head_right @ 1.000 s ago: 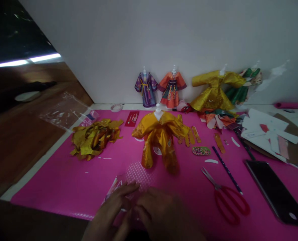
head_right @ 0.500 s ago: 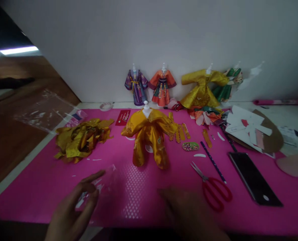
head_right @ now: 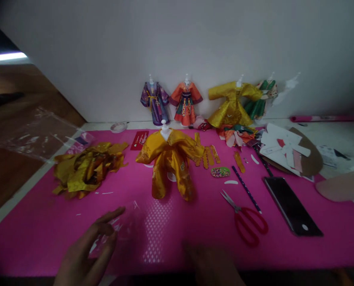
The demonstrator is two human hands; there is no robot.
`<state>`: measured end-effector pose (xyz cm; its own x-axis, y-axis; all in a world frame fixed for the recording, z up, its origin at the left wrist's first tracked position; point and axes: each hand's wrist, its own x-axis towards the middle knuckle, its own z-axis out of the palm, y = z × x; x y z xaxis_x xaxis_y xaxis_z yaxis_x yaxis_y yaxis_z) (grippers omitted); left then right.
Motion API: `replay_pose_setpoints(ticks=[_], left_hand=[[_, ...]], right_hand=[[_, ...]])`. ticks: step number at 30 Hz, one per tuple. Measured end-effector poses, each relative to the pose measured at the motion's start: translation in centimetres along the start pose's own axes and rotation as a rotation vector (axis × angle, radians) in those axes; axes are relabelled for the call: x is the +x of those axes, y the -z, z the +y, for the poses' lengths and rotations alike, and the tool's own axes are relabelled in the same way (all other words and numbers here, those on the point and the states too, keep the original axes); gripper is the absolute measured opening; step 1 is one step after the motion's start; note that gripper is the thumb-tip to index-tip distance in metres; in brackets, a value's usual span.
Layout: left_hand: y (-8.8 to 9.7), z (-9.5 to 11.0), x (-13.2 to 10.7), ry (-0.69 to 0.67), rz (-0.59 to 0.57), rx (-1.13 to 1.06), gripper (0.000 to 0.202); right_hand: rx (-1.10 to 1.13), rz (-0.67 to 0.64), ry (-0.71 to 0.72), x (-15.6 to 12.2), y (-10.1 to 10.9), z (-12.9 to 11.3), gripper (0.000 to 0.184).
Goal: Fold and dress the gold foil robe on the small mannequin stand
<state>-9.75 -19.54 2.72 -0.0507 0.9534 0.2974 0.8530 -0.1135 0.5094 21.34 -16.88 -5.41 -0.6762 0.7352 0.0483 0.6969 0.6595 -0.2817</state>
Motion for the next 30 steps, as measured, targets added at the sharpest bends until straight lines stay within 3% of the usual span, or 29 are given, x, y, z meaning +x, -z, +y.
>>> replay_pose_setpoints(ticks=[2,8,14,21,25,27,30], left_hand=[[-0.6,0.3,-0.3,-0.041,-0.045,0.019,0.005],[-2.6,2.5,-0.4,-0.236,-0.083,0.041,0.030],[-2.8,4.3,0.5,-0.364,-0.004,0.043,0.038],[-2.3,4.6,0.2,-0.358,-0.027,0.028,0.045],[-2.4,4.3,0.1,-0.322,-0.045,-0.022,0.038],[-2.1,3.6,0.2,-0.259,-0.048,-0.048,0.026],[-0.6,2.1,0.4,-0.108,-0.012,-0.039,0.011]], right_hand=[[0.088,-0.046,-0.003,0.7,1.8,-0.2,0.059],[0.373,0.083,0.082,2.8,7.3,-1.3,0.061],[0.379,0.141,0.178,6.1,8.0,-3.7,0.025],[0.388,0.306,0.149,7.5,7.3,-5.1,0.048],[0.507,0.216,0.130,7.2,9.0,-4.7,0.033],[0.504,0.258,0.073,6.9,9.9,-3.7,0.025],[0.461,0.288,-0.041,5.8,9.8,-1.7,0.029]])
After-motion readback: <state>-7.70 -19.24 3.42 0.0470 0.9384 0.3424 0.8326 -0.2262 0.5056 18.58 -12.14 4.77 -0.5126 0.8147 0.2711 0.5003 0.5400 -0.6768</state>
